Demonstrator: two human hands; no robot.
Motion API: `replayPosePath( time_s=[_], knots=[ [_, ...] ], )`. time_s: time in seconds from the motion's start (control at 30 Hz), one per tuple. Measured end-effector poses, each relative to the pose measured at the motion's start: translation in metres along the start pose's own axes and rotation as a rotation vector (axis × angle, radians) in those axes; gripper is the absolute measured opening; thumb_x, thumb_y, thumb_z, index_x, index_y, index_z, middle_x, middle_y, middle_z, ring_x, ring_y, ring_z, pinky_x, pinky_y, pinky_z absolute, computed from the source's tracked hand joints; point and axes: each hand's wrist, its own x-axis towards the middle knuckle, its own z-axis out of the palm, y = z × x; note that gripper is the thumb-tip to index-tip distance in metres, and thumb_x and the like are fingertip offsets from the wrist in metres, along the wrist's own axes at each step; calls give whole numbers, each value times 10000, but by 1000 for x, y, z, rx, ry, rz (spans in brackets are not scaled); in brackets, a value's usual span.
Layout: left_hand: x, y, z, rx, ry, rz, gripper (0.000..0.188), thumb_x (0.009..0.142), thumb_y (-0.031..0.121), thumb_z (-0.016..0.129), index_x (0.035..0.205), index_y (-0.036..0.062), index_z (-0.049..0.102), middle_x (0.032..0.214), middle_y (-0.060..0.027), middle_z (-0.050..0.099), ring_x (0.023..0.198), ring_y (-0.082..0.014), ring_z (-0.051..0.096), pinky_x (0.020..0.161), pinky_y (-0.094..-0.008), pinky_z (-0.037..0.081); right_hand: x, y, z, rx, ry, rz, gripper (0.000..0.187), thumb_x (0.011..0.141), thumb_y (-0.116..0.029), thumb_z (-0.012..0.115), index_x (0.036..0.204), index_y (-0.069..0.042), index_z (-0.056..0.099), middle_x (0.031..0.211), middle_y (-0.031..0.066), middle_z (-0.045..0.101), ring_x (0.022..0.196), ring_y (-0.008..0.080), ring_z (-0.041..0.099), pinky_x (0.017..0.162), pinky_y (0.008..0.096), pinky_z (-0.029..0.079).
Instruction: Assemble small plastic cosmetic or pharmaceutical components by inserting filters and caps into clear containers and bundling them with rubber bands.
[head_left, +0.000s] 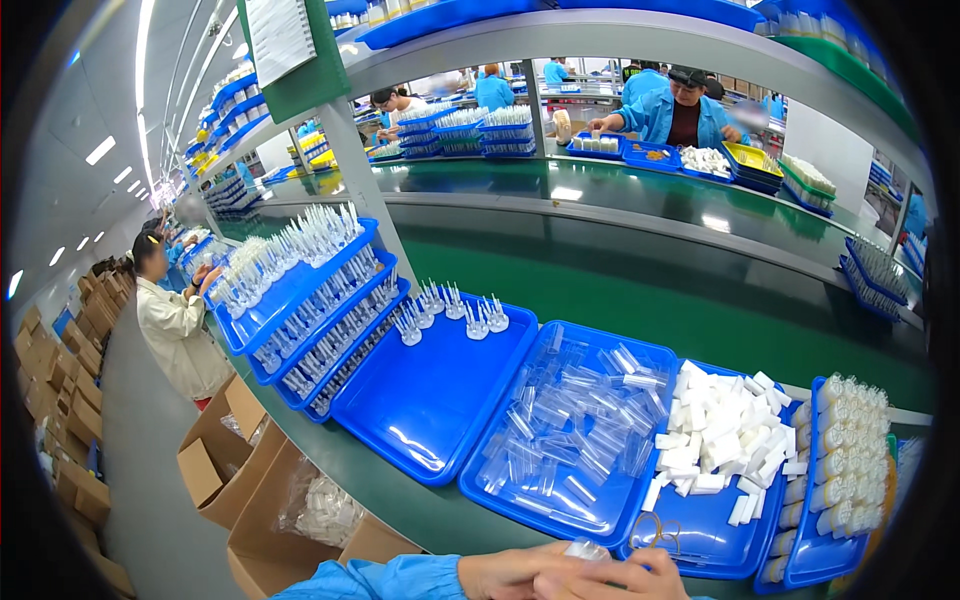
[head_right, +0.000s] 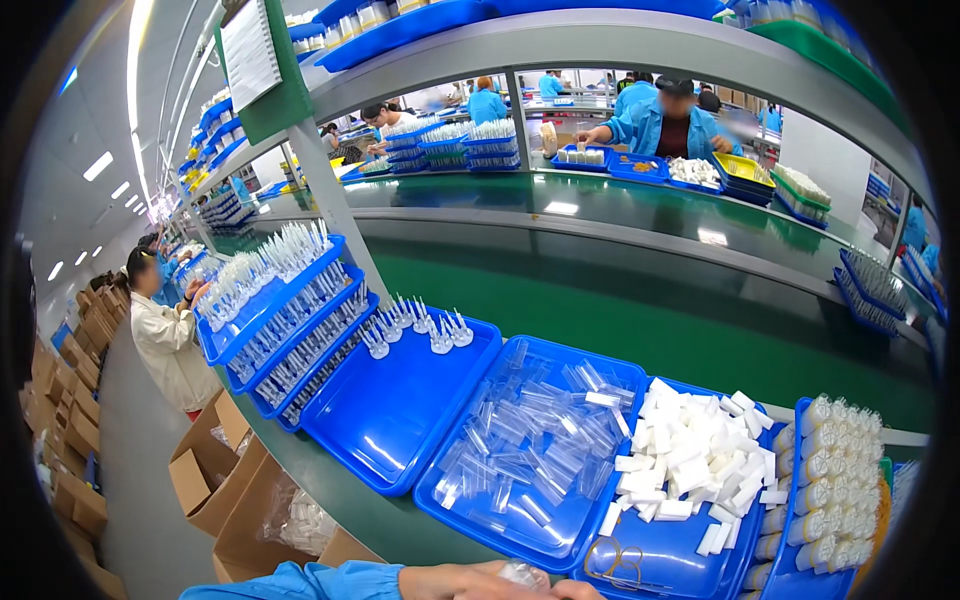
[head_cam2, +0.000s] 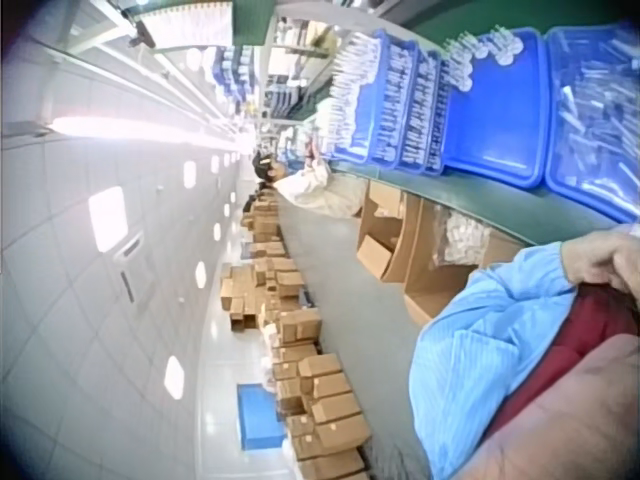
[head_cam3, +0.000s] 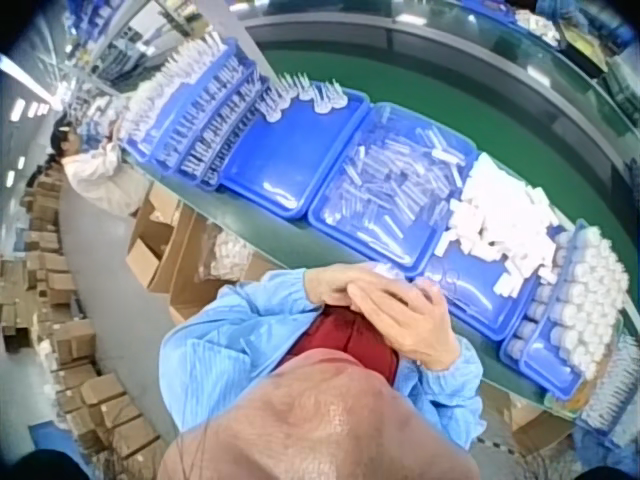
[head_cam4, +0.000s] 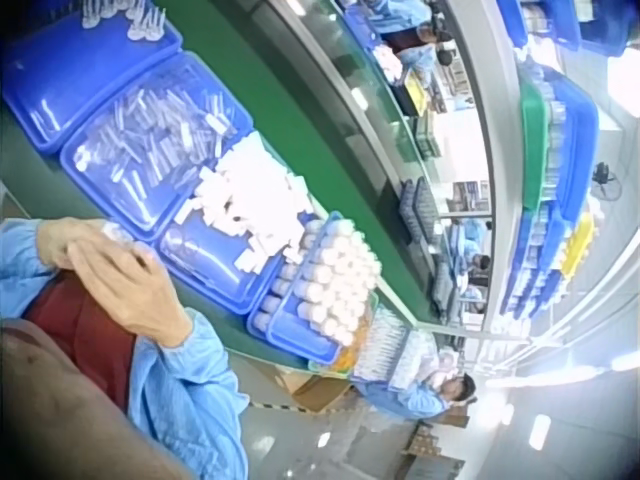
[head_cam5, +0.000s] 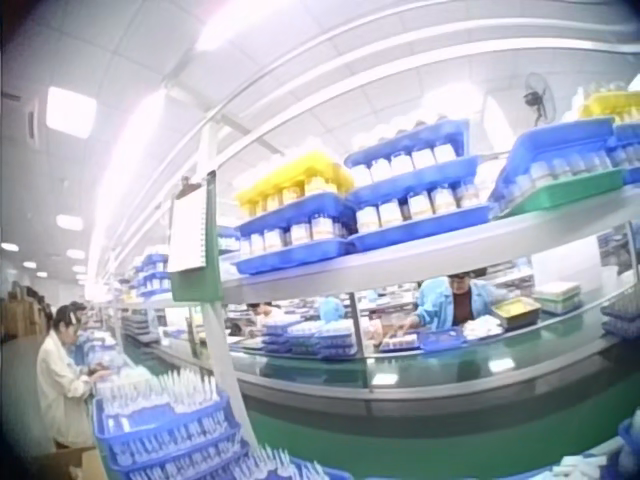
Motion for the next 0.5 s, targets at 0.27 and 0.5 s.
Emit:
replayPosePath(
  time_s=[0.27,0.5],
  knots=[
    [5,20,31,451,371,885,462,887,121,798,1293,7,610,808,-27,644,658,-106,611,593,-245,489,-38,11,65,1665,655,892,889,892,-442,755,1518,52,361,1445,171,555,1327,291,505,1041,365,397],
    [13,29,10,1770,438,1031,917,814,307,809,1508,-84,356,785,-100,657,652,-253,654,602,-364,527,-49,15,71,817,332,724,950,682,-254,924,1477,-10,467,1303,104,641,1149,181,526,888,286,441]
  ],
)
